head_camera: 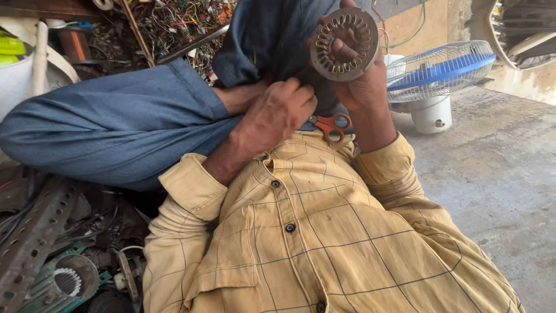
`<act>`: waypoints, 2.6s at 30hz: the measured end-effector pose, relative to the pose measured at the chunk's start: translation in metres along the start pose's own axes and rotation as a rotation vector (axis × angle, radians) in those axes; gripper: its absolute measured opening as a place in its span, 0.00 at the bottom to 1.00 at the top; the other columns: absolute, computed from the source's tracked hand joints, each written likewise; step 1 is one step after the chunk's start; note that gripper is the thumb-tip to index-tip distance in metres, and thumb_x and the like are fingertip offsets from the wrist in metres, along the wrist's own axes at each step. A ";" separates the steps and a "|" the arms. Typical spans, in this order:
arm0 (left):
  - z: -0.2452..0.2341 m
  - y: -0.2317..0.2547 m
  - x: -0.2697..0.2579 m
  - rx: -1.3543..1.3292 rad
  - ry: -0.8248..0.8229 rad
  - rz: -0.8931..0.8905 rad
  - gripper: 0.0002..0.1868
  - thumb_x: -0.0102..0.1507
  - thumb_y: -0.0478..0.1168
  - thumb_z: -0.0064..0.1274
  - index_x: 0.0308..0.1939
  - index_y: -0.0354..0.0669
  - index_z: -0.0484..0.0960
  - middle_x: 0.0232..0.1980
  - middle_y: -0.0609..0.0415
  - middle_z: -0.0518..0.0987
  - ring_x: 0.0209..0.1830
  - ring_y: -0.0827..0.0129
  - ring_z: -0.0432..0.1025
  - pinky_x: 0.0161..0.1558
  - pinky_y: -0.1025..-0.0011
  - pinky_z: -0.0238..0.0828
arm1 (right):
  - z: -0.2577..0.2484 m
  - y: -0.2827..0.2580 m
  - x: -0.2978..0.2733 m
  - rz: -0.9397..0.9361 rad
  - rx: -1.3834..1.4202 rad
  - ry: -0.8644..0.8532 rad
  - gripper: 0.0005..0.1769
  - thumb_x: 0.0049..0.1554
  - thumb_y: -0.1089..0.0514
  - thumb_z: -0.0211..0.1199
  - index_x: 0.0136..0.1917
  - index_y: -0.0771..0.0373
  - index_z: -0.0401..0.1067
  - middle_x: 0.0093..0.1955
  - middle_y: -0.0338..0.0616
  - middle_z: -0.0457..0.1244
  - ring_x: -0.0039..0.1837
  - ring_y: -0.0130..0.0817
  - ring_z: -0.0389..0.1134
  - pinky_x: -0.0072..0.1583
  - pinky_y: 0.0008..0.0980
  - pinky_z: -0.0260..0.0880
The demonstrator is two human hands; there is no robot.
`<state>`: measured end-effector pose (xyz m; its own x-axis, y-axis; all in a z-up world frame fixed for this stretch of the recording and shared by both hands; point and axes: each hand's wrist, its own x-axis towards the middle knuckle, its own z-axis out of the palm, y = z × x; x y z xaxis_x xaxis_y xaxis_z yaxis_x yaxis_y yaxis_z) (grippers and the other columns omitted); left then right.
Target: The person sits on the floor and repairs a small electrical motor stator. They use scissors to cut and insert small pieces of insulating material into the stator slots, repeating the process for multiple slots.
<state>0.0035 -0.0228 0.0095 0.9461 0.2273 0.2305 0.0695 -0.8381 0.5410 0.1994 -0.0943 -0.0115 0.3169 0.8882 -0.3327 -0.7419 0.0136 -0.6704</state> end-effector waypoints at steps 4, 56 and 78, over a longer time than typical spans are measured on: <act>0.004 0.012 0.001 0.087 -0.089 0.057 0.03 0.58 0.38 0.53 0.31 0.43 0.80 0.42 0.54 0.74 0.41 0.65 0.70 0.38 0.68 0.71 | -0.003 0.005 0.003 -0.032 -0.040 0.006 0.42 0.61 0.70 0.68 0.82 0.68 0.50 0.67 0.57 0.64 0.64 0.50 0.71 0.63 0.45 0.77; -0.017 0.003 0.038 -0.336 0.929 -0.109 0.07 0.72 0.34 0.55 0.51 0.34 0.75 0.50 0.46 0.78 0.52 0.56 0.75 0.54 0.61 0.76 | 0.036 0.044 -0.019 -0.429 -0.825 0.112 0.19 0.69 0.63 0.62 0.71 0.63 0.62 0.62 0.47 0.63 0.63 0.33 0.67 0.66 0.34 0.70; -0.023 -0.028 -0.017 -1.195 0.824 -0.449 0.06 0.72 0.34 0.56 0.47 0.33 0.77 0.41 0.54 0.82 0.34 0.79 0.76 0.34 0.83 0.75 | 0.015 0.042 -0.011 0.152 -0.141 -0.058 0.32 0.65 0.58 0.67 0.77 0.65 0.57 0.60 0.49 0.66 0.56 0.38 0.73 0.53 0.36 0.79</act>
<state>-0.0217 0.0084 0.0089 0.4535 0.8908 0.0282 -0.3767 0.1629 0.9119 0.1559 -0.0970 -0.0261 0.1699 0.8999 -0.4016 -0.6873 -0.1838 -0.7027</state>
